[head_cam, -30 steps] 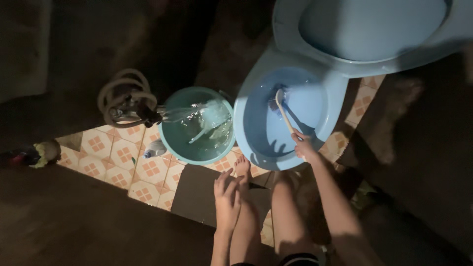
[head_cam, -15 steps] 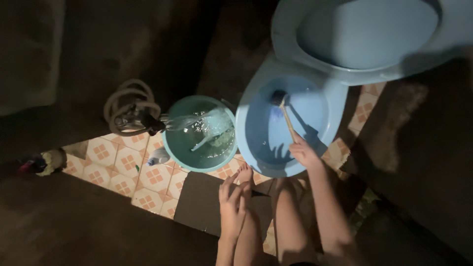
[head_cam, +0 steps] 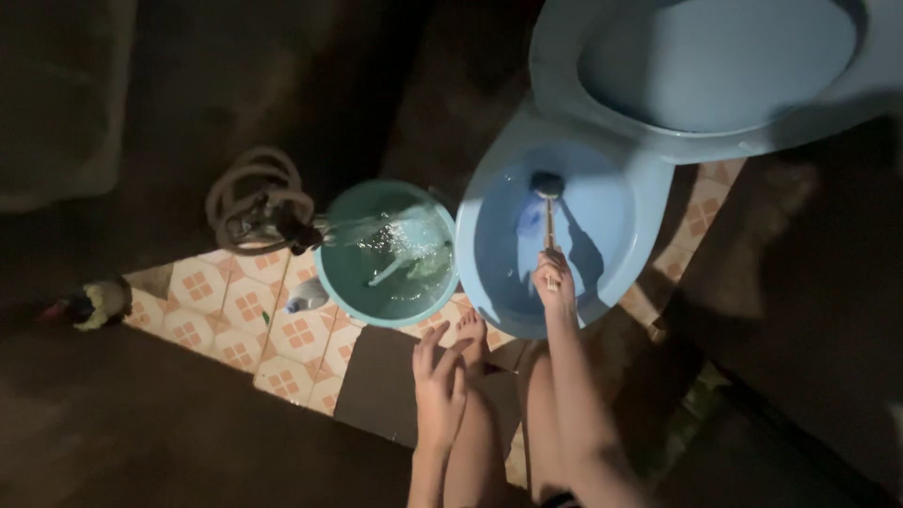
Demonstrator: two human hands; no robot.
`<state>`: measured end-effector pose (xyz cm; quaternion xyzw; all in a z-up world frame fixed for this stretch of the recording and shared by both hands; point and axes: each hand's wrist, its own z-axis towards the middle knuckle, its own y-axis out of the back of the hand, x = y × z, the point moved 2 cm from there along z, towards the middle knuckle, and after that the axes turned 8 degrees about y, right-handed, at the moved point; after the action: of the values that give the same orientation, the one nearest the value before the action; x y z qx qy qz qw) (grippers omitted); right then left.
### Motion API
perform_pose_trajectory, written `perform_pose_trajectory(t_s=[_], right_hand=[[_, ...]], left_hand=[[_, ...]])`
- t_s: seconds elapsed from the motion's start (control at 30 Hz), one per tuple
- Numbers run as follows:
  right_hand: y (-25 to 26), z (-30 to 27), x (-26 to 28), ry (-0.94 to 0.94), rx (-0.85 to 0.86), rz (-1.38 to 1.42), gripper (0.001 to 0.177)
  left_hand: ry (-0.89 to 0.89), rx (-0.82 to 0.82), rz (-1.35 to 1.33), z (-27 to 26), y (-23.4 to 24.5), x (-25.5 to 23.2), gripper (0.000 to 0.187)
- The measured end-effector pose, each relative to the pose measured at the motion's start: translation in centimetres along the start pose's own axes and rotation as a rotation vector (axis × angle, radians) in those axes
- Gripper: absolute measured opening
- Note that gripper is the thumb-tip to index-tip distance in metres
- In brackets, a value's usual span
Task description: The person cleans a toilet by first pouring liquid detergent into the bowl, then cutting open a packet of powdered detergent and adding it. They scrub the inside of the bowl with a toilet brush, rinse the brush in a bucket of water, and flush the toilet.
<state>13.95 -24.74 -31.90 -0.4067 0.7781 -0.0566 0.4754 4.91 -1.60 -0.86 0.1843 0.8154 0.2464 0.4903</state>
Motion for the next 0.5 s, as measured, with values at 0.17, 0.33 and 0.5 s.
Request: perform_pose_trajectory(t_s=[0.17,0.33,0.5], right_hand=[[-3.3,-5.8,-3.3,0.072,0.108,0.122,0.024],[-7.9,-7.3,-3.3,0.098,-0.054,0.028,0.029],[-7.1,-1.4,-4.1,-0.011,-0.257,-0.598,0.024]], left_hand=[[-0.051,-0.020,0.040,0.0,2.1,-1.0,0.042],[-0.029,-0.009,0.022,-0.3,2.4,-1.2,0.036],[-0.069,-0.004,0.058,-1.0,2.4,-1.7,0.035]])
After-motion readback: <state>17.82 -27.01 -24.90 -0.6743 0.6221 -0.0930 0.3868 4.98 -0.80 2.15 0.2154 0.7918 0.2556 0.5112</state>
